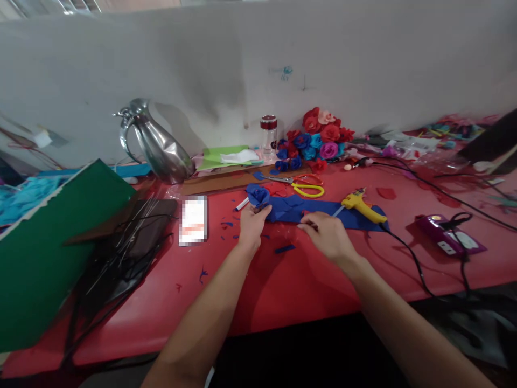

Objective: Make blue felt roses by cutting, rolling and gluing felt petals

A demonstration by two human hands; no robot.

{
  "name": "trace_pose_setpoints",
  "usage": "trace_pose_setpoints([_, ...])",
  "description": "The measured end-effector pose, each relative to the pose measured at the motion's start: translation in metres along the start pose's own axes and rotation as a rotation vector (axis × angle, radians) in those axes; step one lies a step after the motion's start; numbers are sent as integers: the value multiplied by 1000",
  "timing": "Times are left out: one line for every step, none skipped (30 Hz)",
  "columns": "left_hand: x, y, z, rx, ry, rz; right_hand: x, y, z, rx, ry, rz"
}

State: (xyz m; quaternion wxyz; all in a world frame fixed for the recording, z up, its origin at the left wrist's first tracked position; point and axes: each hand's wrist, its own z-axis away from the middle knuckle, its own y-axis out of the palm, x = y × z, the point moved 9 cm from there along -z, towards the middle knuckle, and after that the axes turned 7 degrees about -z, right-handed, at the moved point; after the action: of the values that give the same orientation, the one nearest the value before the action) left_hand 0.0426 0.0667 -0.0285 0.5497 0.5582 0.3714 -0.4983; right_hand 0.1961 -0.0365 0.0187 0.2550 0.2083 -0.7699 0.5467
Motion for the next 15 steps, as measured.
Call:
trace_pose_setpoints([-1,1,0,4,6,1,-4,-4,-10,-22,30,-13])
trace_pose_setpoints([-1,0,0,2,11,0,-8,-6,-21,-31,66,-25])
trace_pose_setpoints([-3,-1,-1,-6,14,-1,-10,-9,-32,-41,80,-24])
trace_pose_setpoints([-4,-3,-1,-20,15,-4,-13,-12,-41,-53,90,-5])
trace_pose_setpoints([-4,-6,-2,-37,10,-10,-15,-15,-47,-60,95,54])
trace_pose_setpoints([-5,-8,-2,-55,2,-22,-18,-19,-50,-69,94,124])
trace_pose_setpoints([-5,-10,-3,-67,-9,-38,-22,-23,-49,-70,96,196])
trace_pose_setpoints([-5,-11,-3,-71,-20,-56,-28,-28,-45,-69,107,269])
trace_pose_setpoints([-5,-11,-3,-65,-27,-76,-35,-34,-39,-71,127,309])
trace_pose_setpoints([-5,-10,-2,-48,-33,-94,-44,-41,-30,-77,154,338])
trace_pose_setpoints([-5,-7,-2,-20,-39,-108,-53,-49,-20,-91,189,370])
trace_pose_setpoints([-4,-4,0,14,-52,-116,-64,-58,-11,-110,239,410])
trace_pose_setpoints([-2,0,1,52,-78,-120,-76,-67,-2,-126,313,466])
trace_pose_setpoints([1,3,3,91,-111,-128,-91,-76,7,-125,422,546])
trace_pose_setpoints([3,7,5,123,-140,-143,-104,-82,14,-106,520,607])
